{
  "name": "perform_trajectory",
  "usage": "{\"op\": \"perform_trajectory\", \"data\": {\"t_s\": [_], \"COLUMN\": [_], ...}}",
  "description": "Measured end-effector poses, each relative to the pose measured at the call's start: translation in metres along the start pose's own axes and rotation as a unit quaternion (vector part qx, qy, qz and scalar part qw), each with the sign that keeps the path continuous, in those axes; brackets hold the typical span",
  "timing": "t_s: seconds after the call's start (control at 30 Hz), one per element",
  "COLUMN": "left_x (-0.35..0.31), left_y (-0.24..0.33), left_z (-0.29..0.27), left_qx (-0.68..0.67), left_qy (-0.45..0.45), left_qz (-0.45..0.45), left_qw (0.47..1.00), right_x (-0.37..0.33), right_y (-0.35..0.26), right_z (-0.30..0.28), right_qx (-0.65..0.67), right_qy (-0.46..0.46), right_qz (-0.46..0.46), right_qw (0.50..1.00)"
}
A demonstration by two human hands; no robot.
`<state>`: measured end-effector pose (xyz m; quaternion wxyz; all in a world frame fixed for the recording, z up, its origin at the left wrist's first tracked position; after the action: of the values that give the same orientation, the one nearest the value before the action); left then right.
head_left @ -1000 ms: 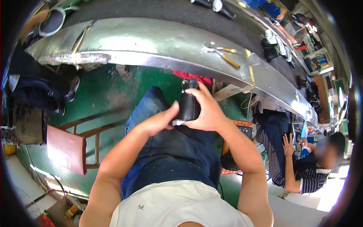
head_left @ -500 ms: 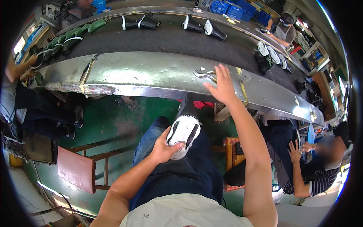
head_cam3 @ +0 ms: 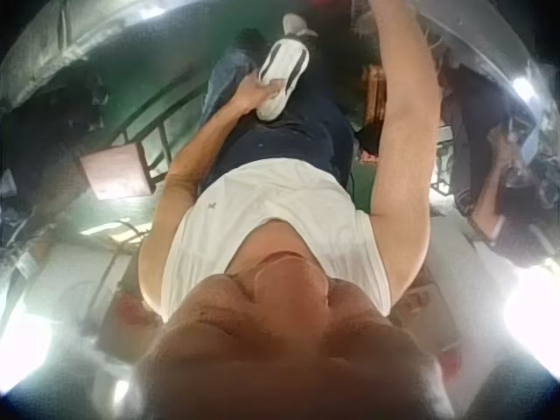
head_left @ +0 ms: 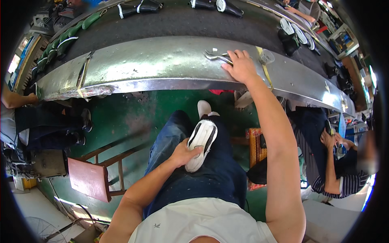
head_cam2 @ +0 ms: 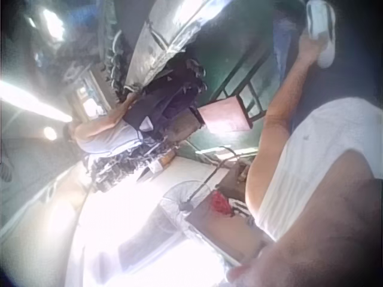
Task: Manually trim and secure shoe upper material to the sole using pliers and hammers.
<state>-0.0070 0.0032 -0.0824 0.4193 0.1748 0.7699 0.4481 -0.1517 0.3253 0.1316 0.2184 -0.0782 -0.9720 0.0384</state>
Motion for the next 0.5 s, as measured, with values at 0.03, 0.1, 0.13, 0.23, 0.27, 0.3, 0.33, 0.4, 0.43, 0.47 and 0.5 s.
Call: {"op": "perform_trajectory", "data": {"t_s": [0.03, 0.1, 0.13, 0.23, 0.27, 0.3, 0.33, 0.4, 0.43, 0.47, 0.5], "left_x": [0.001, 0.001, 0.001, 0.000, 0.001, 0.000, 0.000, 0.003, 0.005, 0.003, 0.003], "left_y": [-0.010, -0.012, -0.012, -0.017, -0.017, -0.019, -0.022, -0.028, -0.026, -0.026, -0.026], "left_z": [-0.004, -0.007, -0.008, -0.014, -0.013, -0.012, -0.012, -0.008, -0.008, -0.008, -0.007], "left_qx": [0.014, 0.030, 0.028, 0.035, 0.034, 0.035, 0.033, 0.031, 0.034, 0.036, 0.040], "left_qy": [0.021, 0.042, 0.042, 0.062, 0.056, 0.051, 0.052, 0.036, 0.031, 0.031, 0.029], "left_qz": [-0.005, -0.009, -0.010, -0.015, -0.012, -0.011, -0.013, -0.018, -0.016, -0.017, -0.017], "left_qw": [1.000, 0.999, 0.999, 0.997, 0.998, 0.998, 0.998, 0.999, 0.999, 0.999, 0.999], "right_x": [0.008, 0.001, -0.008, -0.067, -0.100, -0.139, -0.181, -0.269, -0.282, -0.289, -0.278], "right_y": [-0.010, -0.019, -0.023, -0.020, -0.017, -0.030, -0.052, -0.091, -0.096, -0.103, -0.102], "right_z": [0.005, 0.001, -0.010, -0.020, -0.020, -0.021, -0.012, -0.001, 0.001, 0.002, -0.006], "right_qx": [-0.015, -0.039, -0.039, 0.184, 0.336, 0.498, 0.646, 0.598, 0.613, 0.628, 0.655], "right_qy": [-0.099, -0.217, -0.219, -0.241, -0.219, -0.204, -0.240, -0.401, -0.386, -0.373, -0.259], "right_qz": [0.029, 0.050, 0.049, 0.140, 0.163, 0.179, 0.244, 0.391, 0.390, 0.390, 0.367], "right_qw": [0.995, 0.974, 0.974, 0.943, 0.901, 0.823, 0.682, 0.574, 0.568, 0.561, 0.608]}}
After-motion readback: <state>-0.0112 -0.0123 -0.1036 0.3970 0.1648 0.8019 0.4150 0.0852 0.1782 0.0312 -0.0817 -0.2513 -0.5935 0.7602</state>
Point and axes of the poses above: each hand's wrist, its own x-axis towards the middle knuckle, its own z-axis out of the palm, y = z × x, the point moved 10 cm from there along x, towards the middle knuckle, and after that the axes turned 6 degrees about x, right-handed, at the moved point
